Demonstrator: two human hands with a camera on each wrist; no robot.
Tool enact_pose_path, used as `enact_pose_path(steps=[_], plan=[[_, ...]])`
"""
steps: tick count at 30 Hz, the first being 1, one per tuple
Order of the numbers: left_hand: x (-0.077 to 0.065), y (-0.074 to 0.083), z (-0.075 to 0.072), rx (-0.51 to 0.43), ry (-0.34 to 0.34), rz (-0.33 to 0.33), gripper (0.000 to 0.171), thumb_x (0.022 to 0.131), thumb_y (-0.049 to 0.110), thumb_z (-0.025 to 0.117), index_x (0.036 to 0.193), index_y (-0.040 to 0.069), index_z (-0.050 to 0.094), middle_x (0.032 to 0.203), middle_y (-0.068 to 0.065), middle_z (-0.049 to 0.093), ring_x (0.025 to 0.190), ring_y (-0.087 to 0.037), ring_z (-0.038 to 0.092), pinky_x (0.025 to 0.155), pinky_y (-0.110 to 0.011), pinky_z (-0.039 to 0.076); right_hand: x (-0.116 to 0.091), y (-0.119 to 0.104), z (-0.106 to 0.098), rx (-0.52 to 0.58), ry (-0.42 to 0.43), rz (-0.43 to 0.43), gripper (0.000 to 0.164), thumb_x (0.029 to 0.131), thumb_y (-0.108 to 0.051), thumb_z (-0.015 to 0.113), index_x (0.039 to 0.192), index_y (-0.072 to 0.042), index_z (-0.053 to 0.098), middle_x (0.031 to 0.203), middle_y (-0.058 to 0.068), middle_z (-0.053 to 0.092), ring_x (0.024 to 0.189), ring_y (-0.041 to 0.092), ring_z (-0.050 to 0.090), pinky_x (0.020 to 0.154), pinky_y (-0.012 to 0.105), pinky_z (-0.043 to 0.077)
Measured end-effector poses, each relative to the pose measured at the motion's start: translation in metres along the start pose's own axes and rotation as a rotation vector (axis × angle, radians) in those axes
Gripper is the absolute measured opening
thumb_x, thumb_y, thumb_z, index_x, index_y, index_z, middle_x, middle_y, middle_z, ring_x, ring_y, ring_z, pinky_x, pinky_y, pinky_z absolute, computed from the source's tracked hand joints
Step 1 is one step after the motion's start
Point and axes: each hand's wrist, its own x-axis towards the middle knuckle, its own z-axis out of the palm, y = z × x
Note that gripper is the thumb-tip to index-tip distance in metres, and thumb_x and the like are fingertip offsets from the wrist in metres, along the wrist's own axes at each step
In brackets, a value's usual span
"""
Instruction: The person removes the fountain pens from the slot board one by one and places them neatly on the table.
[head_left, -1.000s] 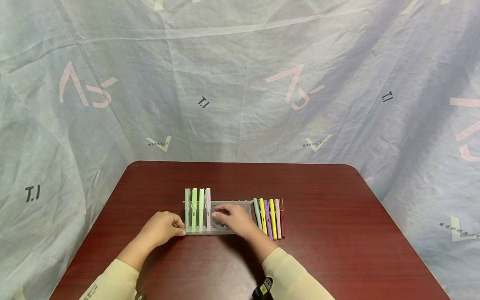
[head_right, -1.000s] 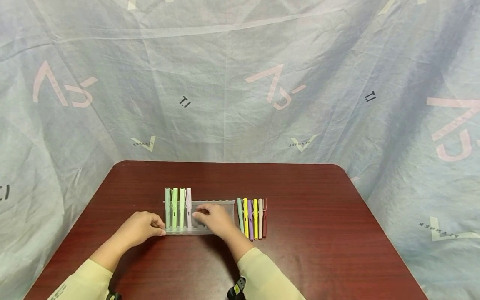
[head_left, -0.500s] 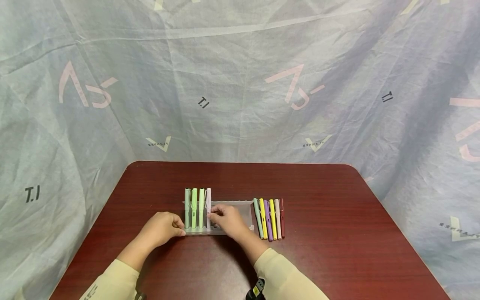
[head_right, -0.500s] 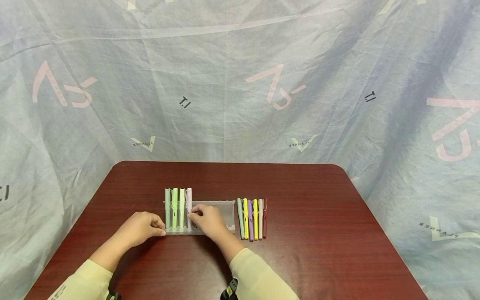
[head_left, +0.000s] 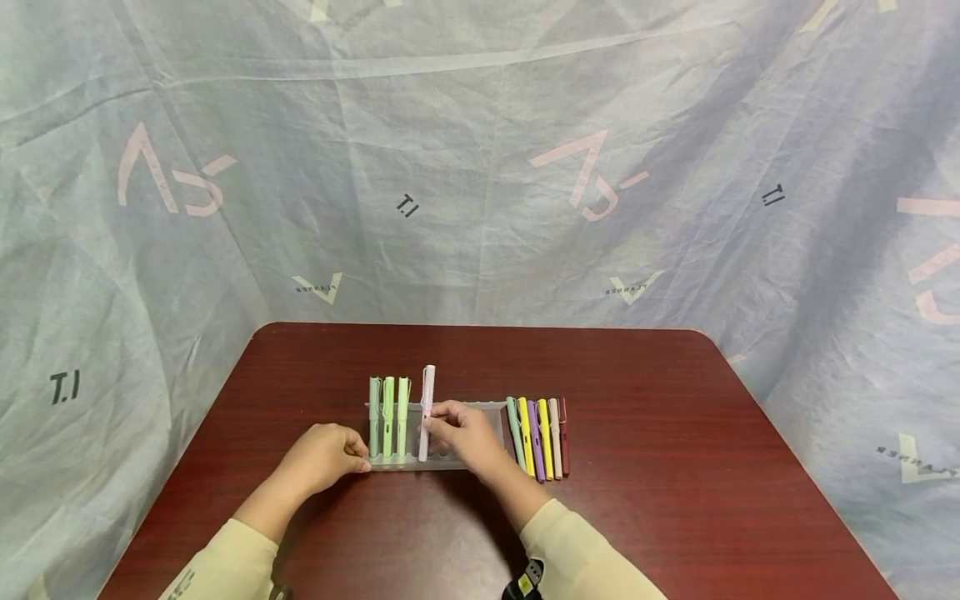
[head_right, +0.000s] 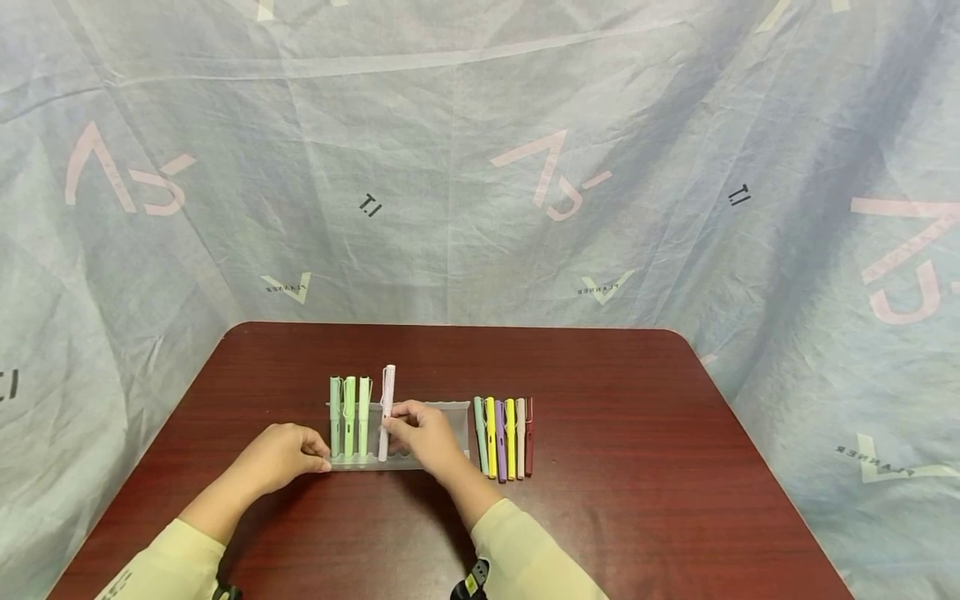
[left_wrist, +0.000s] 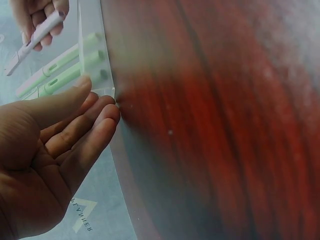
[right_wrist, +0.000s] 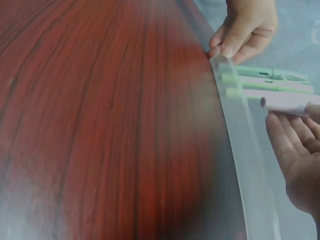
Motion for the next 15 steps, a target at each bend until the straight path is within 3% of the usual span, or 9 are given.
enact_pose_path(steps=[5, 15], plan=[[0.0, 0.0, 0.0, -0.001, 0.001, 0.003, 0.01, 0.076, 0.021, 0.082, 0.076, 0.023, 0.072, 0.071, 0.015, 0.067, 0.071, -0.006, 0.059, 0.071, -0.033, 0.049, -0.005, 0.003, -0.013, -0.008, 0.008, 0.015, 0.022, 0.093, -0.011, 0.066, 0.105, 0.007, 0.063, 0.097, 0.021, 0.069, 0.072, 0.016, 0.068, 0.072, 0.05, 0.058], [-0.001, 0.0, 0.001, 0.007, 0.003, 0.001, 0.01, 0.076, 0.021, 0.082, 0.075, 0.024, 0.072, 0.071, 0.015, 0.067, 0.071, -0.006, 0.059, 0.071, -0.033, 0.049, -0.015, 0.006, -0.041, 0.01, 0.021, 0.026, 0.023, 0.093, -0.009, 0.066, 0.105, 0.01, 0.061, 0.094, 0.02, 0.068, 0.072, 0.02, 0.068, 0.071, 0.049, 0.059]])
